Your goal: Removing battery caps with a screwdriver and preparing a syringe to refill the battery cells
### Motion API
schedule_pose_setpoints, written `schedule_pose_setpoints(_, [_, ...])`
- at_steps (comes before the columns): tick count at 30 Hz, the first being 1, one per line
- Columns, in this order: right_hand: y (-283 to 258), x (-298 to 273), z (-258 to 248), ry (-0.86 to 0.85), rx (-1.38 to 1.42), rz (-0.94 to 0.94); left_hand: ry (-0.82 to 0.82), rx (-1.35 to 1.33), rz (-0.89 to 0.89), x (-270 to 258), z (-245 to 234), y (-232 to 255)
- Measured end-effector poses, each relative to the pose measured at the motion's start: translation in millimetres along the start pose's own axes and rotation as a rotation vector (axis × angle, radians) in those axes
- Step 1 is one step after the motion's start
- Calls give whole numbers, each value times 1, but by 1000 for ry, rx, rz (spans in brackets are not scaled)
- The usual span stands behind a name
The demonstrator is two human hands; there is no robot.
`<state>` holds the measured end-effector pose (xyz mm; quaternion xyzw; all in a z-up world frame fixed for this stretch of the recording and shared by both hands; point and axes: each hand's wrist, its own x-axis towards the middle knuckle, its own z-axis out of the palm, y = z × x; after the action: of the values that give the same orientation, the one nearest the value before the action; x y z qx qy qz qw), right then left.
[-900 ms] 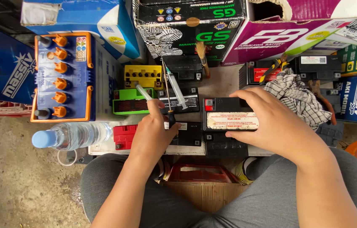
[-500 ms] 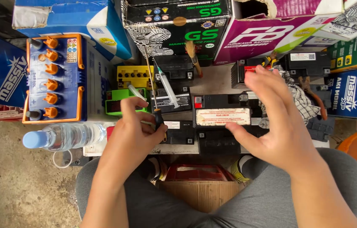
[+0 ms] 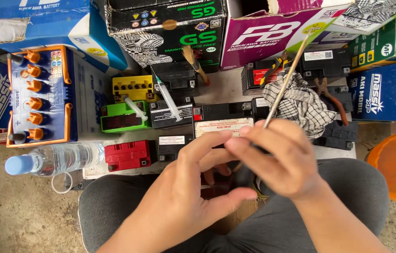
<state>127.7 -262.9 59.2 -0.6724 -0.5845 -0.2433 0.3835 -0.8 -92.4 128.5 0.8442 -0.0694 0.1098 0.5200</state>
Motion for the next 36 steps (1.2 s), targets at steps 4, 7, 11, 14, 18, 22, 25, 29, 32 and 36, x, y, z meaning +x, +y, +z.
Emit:
schedule_pose_setpoints(4, [23, -8, -26, 48, -125, 150, -96, 116, -103, 17, -23, -2])
schedule_pose_setpoints(7, [46, -10, -44, 271, -19, 497, -59, 234, -102, 34, -40, -14])
schedule_pose_setpoints(11, [86, -14, -68, 539, 563, 887, -174, 371, -186, 52, -53, -28])
schedule_pose_setpoints(14, [98, 1, -70, 554, 654, 969, -233, 327, -244, 59, -59, -41])
schedule_pose_setpoints(18, [73, 28, -46, 706, 777, 1053, -95, 22, -221, 49, -58, -63])
schedule_pose_setpoints(22, [63, 31, -35, 686, 692, 1213, -156, 68, -202, 43, -56, -71])
schedule_pose_setpoints(25, [68, 26, -39, 736, 810, 1214, -302, 85, -232, 47, -49, -66])
schedule_pose_setpoints(29, [71, 21, -36, 674, 780, 1226, -456, 194, -544, 54, -36, -65])
schedule_pose_setpoints(32, [74, 15, -30, 663, 834, 1256, -463, 277, -510, 51, -27, -80])
schedule_pose_setpoints(36, [79, 9, -28, 695, 930, 1220, -369, 306, -399, 47, -23, -88])
